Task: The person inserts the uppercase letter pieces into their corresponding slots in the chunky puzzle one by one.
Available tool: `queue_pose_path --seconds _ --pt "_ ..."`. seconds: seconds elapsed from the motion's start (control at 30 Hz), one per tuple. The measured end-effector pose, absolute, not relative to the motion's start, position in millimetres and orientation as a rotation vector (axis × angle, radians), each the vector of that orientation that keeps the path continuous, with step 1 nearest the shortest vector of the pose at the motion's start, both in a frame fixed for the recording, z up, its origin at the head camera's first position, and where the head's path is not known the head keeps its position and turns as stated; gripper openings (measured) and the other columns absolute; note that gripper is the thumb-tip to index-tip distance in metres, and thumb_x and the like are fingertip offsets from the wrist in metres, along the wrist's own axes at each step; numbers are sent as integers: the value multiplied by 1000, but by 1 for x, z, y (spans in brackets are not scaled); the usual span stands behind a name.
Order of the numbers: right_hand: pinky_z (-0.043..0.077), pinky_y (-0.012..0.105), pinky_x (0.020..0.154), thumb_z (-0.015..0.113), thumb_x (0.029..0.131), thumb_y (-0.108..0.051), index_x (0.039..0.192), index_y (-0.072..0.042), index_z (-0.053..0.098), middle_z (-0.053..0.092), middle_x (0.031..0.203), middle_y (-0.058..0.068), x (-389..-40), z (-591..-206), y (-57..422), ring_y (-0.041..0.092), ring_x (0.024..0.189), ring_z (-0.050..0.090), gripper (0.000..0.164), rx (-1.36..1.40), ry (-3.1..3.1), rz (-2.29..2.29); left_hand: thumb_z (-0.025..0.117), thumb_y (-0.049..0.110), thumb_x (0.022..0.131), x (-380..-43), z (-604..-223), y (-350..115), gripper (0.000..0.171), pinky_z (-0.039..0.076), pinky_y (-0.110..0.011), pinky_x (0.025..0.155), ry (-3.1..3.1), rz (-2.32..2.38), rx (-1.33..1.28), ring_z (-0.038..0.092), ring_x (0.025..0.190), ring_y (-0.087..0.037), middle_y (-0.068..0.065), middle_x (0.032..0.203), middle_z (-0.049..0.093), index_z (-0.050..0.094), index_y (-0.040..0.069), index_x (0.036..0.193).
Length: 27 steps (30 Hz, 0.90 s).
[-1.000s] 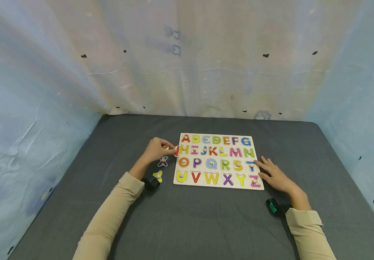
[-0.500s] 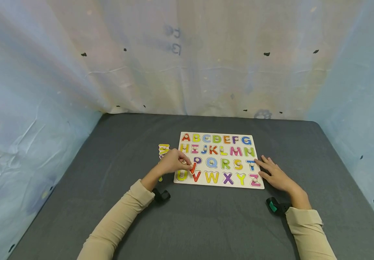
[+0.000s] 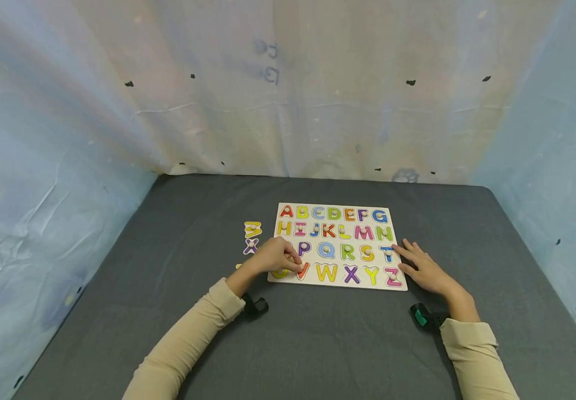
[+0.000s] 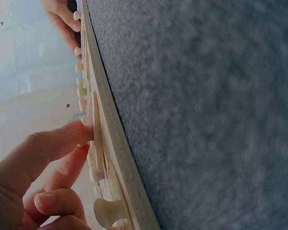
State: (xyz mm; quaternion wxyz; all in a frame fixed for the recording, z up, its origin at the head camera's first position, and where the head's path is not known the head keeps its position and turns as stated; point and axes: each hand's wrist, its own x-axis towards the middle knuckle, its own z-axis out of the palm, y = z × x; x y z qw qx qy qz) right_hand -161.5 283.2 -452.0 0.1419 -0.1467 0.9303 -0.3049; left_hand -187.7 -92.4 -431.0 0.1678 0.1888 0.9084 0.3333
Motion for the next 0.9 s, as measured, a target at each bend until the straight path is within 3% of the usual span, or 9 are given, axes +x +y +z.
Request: queue_pose_path --seconds 0.2,0.37,0.6,0.77,0.9 --pt "3 73 110 52 98 -23 146 3 34 13 154 37 -162 -452 284 58 143 5 58 -427 2682 -871 81 22 77 -187 -430 -94 12 28 -17 54 2593 936 528 39 60 -6 6 68 53 79 10 79" --pt "3 73 110 53 98 -24 146 3 34 13 154 37 -162 -453 285 58 143 4 58 -428 2679 -872 80 19 78 -190 -428 -104 14 30 -17 53 2608 1024 501 40 58 -6 1 70 61 78 7 85" --pt "4 73 110 53 98 -25 147 2 34 13 154 37 -162 -452 285 58 143 5 59 -426 2678 -866 77 23 81 -196 -426 -130 21 25 -22 47 2704 1155 328 30 47 -9 6 51 36 78 6 93" --pt "4 73 111 53 98 -25 147 2 34 13 154 37 -162 -452 285 58 143 4 59 -422 2673 -862 76 24 83 -201 -423 -145 24 28 -21 49 2756 1249 199 33 48 -9 5 55 36 77 4 97" --pt "5 72 110 52 98 -26 147 2 33 13 154 37 -163 -452 285 58 143 5 59 -422 2675 -855 74 23 85 -207 -423 -155 25 23 -21 46 2783 1347 40 26 45 -7 8 50 32 76 3 99"
